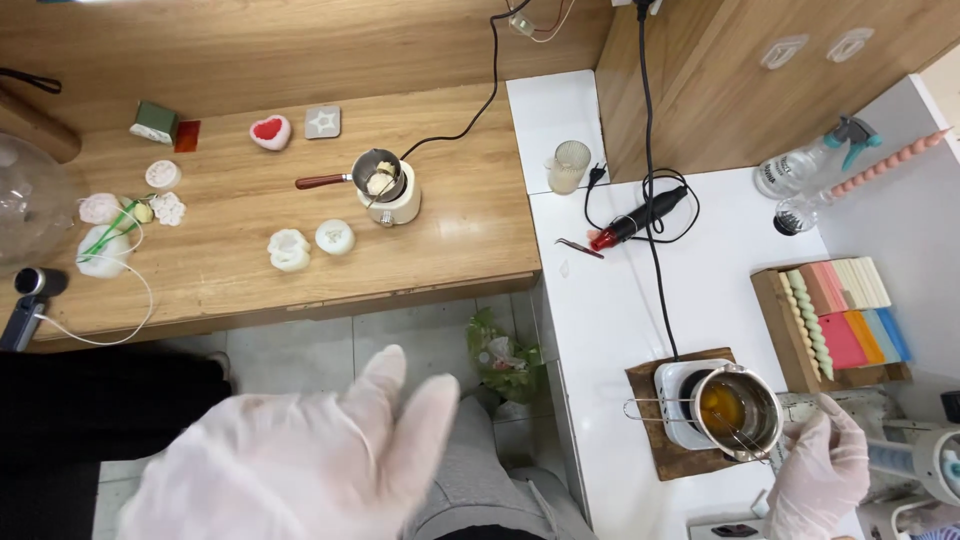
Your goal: The recorder is melting wax in a small metal pot on a heating plate, stirring it periodically and using tweezers to handle small components.
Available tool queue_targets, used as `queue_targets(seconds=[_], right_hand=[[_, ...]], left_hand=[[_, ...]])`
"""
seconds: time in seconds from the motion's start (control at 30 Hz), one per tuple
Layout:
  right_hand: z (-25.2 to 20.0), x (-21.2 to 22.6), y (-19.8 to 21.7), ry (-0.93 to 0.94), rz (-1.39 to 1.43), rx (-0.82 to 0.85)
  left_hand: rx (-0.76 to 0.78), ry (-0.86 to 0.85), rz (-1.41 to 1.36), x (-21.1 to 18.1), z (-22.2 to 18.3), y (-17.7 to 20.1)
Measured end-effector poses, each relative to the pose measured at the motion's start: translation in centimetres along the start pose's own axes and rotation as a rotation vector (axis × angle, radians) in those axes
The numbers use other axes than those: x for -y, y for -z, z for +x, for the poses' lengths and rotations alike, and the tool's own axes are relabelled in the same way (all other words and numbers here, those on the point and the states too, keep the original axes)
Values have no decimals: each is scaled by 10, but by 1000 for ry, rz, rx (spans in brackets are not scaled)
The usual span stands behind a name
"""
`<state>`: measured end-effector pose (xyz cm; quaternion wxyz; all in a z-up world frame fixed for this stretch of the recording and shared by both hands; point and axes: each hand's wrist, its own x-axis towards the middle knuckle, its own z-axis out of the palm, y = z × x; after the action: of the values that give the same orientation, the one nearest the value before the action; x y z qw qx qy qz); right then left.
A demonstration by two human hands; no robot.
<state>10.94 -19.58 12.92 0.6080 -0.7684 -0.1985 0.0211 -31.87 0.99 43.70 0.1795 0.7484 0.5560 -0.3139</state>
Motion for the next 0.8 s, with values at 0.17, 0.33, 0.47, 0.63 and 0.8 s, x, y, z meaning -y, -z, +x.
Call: queue_targets(seconds=[0.17,0.33,0.47,0.63,0.8], right_hand=[[-6,34,-17,-26,67,73],[-17,48,-21,-63,57,103],[-22,19,-17,-110,87,115],[-20,-18,-24,-86,73,66],[-21,-45,-21,-180,52,89]], left_hand=[[-26,-168,-116,-27,-17,-26],[-56,-391,-228,-85,-74,45],[-90,-551,-312,-103,-100,117],[-160,-730,-420,-104,-60,103],[-206,-927,-528,-88,49,13]])
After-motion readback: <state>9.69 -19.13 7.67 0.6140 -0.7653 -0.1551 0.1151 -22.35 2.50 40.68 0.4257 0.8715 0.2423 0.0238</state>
